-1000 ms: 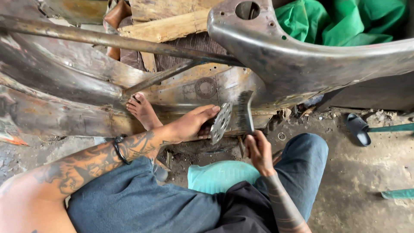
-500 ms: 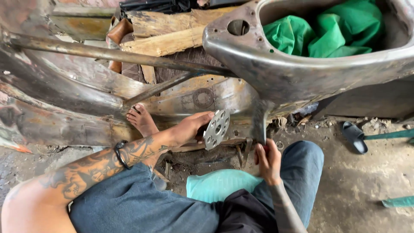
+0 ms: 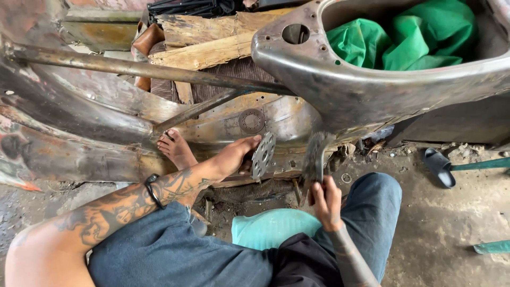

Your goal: Cleaning a metal hub using a wire brush and a scraping tool to remove rust and debris

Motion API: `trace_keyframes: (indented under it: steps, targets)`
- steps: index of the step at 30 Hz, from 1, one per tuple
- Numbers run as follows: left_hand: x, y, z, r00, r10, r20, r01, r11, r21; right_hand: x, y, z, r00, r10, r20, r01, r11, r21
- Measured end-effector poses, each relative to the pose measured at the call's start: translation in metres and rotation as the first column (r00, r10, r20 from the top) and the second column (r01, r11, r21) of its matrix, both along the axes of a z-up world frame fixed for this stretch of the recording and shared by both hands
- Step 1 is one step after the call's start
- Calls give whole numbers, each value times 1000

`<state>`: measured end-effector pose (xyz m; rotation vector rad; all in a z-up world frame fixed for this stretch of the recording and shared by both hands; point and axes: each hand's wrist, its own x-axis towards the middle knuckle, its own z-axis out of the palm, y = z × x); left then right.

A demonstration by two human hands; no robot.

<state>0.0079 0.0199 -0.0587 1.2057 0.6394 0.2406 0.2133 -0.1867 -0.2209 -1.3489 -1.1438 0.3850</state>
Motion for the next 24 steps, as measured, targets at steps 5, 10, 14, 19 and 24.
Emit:
trace_keyframes:
  steps: [5, 10, 14, 19, 24]
  targets:
    - [1, -22, 21, 983, -63, -173, 78, 994, 80, -16, 18, -30, 942, 147, 302, -186, 977, 108]
    - [-25, 8, -36, 971, -81, -227, 107, 988, 107, 6, 25, -64, 955, -21, 296, 0, 997, 72]
    - [-32, 37, -66, 959, 177, -222, -201, 976, -87, -13, 6, -50, 925, -137, 355, 84, 984, 159]
    - [-12, 16, -11, 812, 213, -543, -291, 955, -61, -53, 28, -21, 882, 67, 467, -82, 997, 12]
    - [-35, 51, -57, 680, 406, -611, -463, 884, 72, -5, 36, -45, 995, 26, 97, 10, 936, -352]
